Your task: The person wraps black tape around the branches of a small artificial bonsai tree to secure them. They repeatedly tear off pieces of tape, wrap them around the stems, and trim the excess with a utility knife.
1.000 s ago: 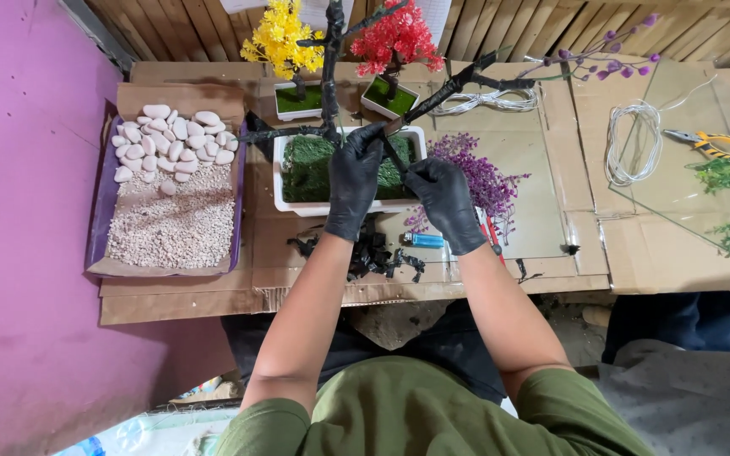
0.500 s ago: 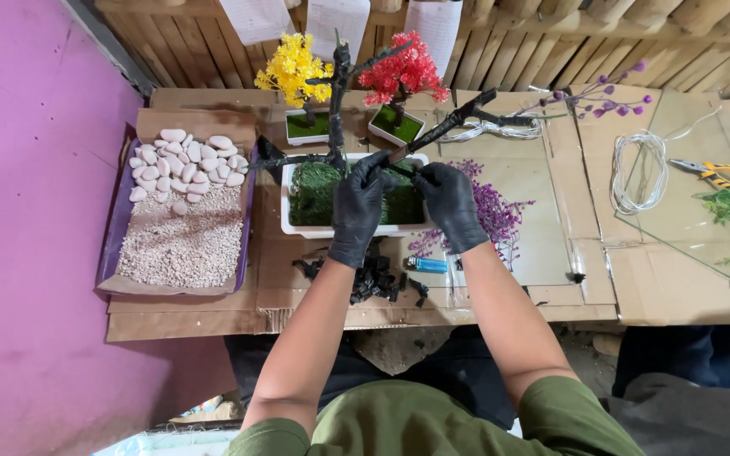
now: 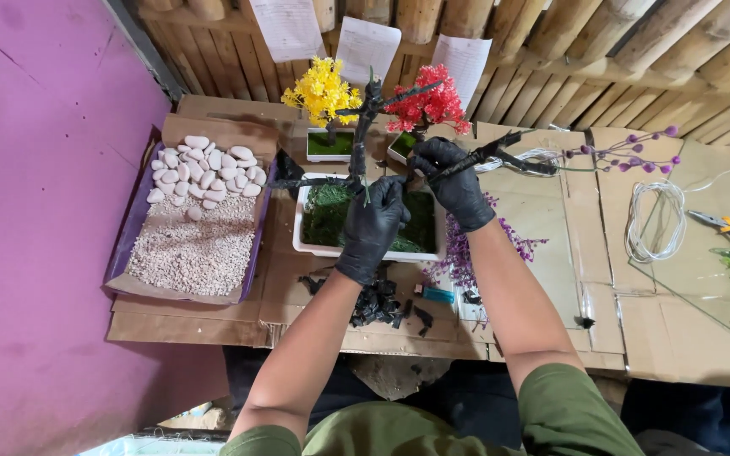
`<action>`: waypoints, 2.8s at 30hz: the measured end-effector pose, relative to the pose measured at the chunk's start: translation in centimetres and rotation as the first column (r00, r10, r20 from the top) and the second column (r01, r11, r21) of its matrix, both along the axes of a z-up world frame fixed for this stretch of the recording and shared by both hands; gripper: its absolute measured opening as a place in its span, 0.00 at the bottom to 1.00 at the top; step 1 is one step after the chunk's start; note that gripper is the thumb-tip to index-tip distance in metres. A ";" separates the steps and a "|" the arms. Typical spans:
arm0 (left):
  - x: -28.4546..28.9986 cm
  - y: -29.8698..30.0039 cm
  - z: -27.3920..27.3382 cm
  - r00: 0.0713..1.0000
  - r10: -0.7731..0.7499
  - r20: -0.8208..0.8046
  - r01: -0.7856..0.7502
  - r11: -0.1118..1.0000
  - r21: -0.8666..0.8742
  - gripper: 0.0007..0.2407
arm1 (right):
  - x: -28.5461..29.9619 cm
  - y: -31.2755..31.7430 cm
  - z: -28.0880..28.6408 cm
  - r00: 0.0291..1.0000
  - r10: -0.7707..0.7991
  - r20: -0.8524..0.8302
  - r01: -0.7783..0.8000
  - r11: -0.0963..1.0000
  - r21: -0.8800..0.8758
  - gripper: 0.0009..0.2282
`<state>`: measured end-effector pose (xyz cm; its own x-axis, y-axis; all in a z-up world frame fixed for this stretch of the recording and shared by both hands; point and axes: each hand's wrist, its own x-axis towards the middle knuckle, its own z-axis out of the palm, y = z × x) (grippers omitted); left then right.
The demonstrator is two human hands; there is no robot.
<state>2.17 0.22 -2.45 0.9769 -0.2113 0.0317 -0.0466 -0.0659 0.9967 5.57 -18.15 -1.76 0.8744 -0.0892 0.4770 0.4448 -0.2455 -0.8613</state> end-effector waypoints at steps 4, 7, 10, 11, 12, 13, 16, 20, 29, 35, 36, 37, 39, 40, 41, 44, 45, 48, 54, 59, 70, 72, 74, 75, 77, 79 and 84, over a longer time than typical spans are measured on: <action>0.4 -0.7 0.2 0.999 0.017 -0.049 -0.020 0.998 -0.060 0.13 | 1.9 0.0 -0.6 0.991 0.103 0.087 -0.095 0.991 -0.091 0.06; -0.8 -1.0 2.3 0.987 -0.004 -0.158 -0.033 0.972 -0.231 0.13 | 2.0 0.2 0.7 0.983 0.166 0.075 -0.156 0.979 -0.132 0.04; -1.3 -1.2 3.9 0.983 0.043 -0.176 -0.072 0.984 -0.163 0.12 | 1.8 0.6 2.3 0.974 0.220 0.046 -0.214 0.970 -0.119 0.04; -1.2 -1.3 4.0 0.980 0.053 -0.192 -0.085 0.983 -0.160 0.11 | 1.6 0.9 3.0 0.965 0.263 0.025 -0.258 0.958 -0.125 0.04; -1.2 -1.4 4.0 0.976 0.063 -0.209 -0.097 0.983 -0.157 0.11 | 1.4 1.2 3.6 0.953 0.304 0.004 -0.301 0.945 -0.129 0.05; -1.1 -1.4 3.7 0.976 0.064 -0.206 -0.098 0.983 -0.157 0.11 | 1.4 1.2 4.0 0.952 0.305 0.006 -0.302 0.944 -0.130 0.05; -1.0 -1.4 3.2 0.980 0.060 -0.192 -0.092 0.983 -0.160 0.10 | 1.3 1.2 4.6 0.938 0.346 -0.019 -0.346 0.930 -0.122 0.06; -1.2 -1.7 4.2 0.973 0.095 -0.210 -0.148 0.955 -0.255 0.08 | 1.2 0.9 4.4 0.965 0.254 -0.061 -0.258 0.964 -0.061 0.08; -1.8 -2.0 3.3 0.972 0.190 -0.137 -0.221 0.938 -0.268 0.04 | -9.6 1.1 5.3 0.966 -0.199 -0.167 0.225 0.963 0.149 0.09; -3.3 -1.2 3.4 0.966 0.260 0.000 -0.254 0.945 -0.205 0.03 | -14.9 2.6 2.9 0.955 -0.253 -0.156 0.283 0.933 0.222 0.07; -3.7 -1.0 3.7 0.962 0.269 0.040 -0.256 0.946 -0.199 0.03 | -15.5 2.6 2.2 0.966 -0.215 -0.140 0.242 0.946 0.217 0.07; -4.1 -0.9 3.8 0.963 0.266 0.043 -0.252 0.947 -0.199 0.03 | -15.7 3.0 2.2 0.966 -0.218 -0.138 0.245 0.945 0.218 0.07; -5.1 -0.6 3.8 0.938 0.295 0.184 -0.304 0.952 0.026 0.07 | -16.3 3.8 2.1 0.974 -0.178 -0.140 0.197 0.970 0.142 0.08; -5.1 -0.7 2.9 0.939 0.293 0.183 -0.302 0.953 0.026 0.07 | -16.7 4.6 3.0 0.974 -0.180 -0.141 0.199 0.970 0.142 0.08; -5.1 -0.9 2.2 0.930 0.294 0.220 -0.298 0.954 -0.017 0.05 | -17.0 5.2 3.9 0.967 -0.183 -0.179 0.202 0.975 0.092 0.07; -5.1 -1.4 -0.9 0.897 0.312 0.314 -0.306 0.949 -0.072 0.03 | -17.1 6.4 6.1 0.941 -0.176 -0.290 0.194 0.980 0.035 0.11; -5.1 -1.6 -2.1 0.870 0.327 0.369 -0.319 0.944 -0.083 0.04 | -17.0 6.7 6.8 0.917 -0.163 -0.364 0.186 0.982 0.030 0.15; -6.1 -2.5 -1.6 0.810 0.388 0.441 -0.396 0.915 -0.077 0.05 | -13.6 4.7 4.8 0.885 -0.140 -0.444 0.224 0.964 0.143 0.21; -7.2 -4.5 -3.6 0.692 0.418 0.589 -0.517 0.856 0.001 0.07 | -11.5 5.9 6.8 0.799 -0.141 -0.585 0.304 0.934 0.190 0.18; -5.3 -5.0 -8.2 0.629 0.369 0.684 -0.519 0.855 0.016 0.09 | -10.9 5.8 6.5 0.765 -0.237 -0.598 0.325 0.945 0.041 0.11; -7.4 -0.6 0.1 0.809 0.335 0.483 -0.379 0.925 -0.007 0.19 | -10.4 5.7 4.7 0.782 -0.332 -0.527 0.355 0.933 -0.061 0.06; -7.8 0.2 2.4 0.840 0.284 0.463 -0.375 0.920 0.116 0.22 | -11.1 5.8 4.2 0.785 -0.348 -0.512 0.363 0.929 -0.074 0.06; -5.8 0.1 0.5 0.886 0.211 0.414 -0.296 0.943 0.153 0.20 | -11.3 6.7 4.2 0.789 -0.362 -0.497 0.383 0.922 -0.065 0.06; -4.9 0.1 -0.5 0.923 0.138 0.359 -0.216 0.959 0.186 0.18 | -11.4 7.1 4.1 0.791 -0.376 -0.483 0.400 0.915 -0.056 0.06; -4.6 0.4 0.0 0.951 0.113 0.289 -0.192 0.945 0.264 0.17 | -11.8 7.9 4.0 0.799 -0.401 -0.449 0.413 0.908 -0.076 0.07; -4.5 0.7 0.5 0.973 0.094 0.210 -0.163 0.926 0.339 0.16 | -11.9 8.3 3.3 0.804 -0.424 -0.417 0.424 0.900 -0.097 0.07; -4.6 1.4 1.4 0.992 0.025 0.122 -0.066 0.937 0.343 0.17 | -11.6 7.9 0.9 0.832 -0.482 -0.273 0.452 0.876 -0.169 0.09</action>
<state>-2.44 1.66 -1.02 0.9799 -0.1845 0.0758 -0.1468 -0.4101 0.9001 -6.06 -10.21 -0.84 0.8406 -0.4914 0.2278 -0.0171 -0.4446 -0.8956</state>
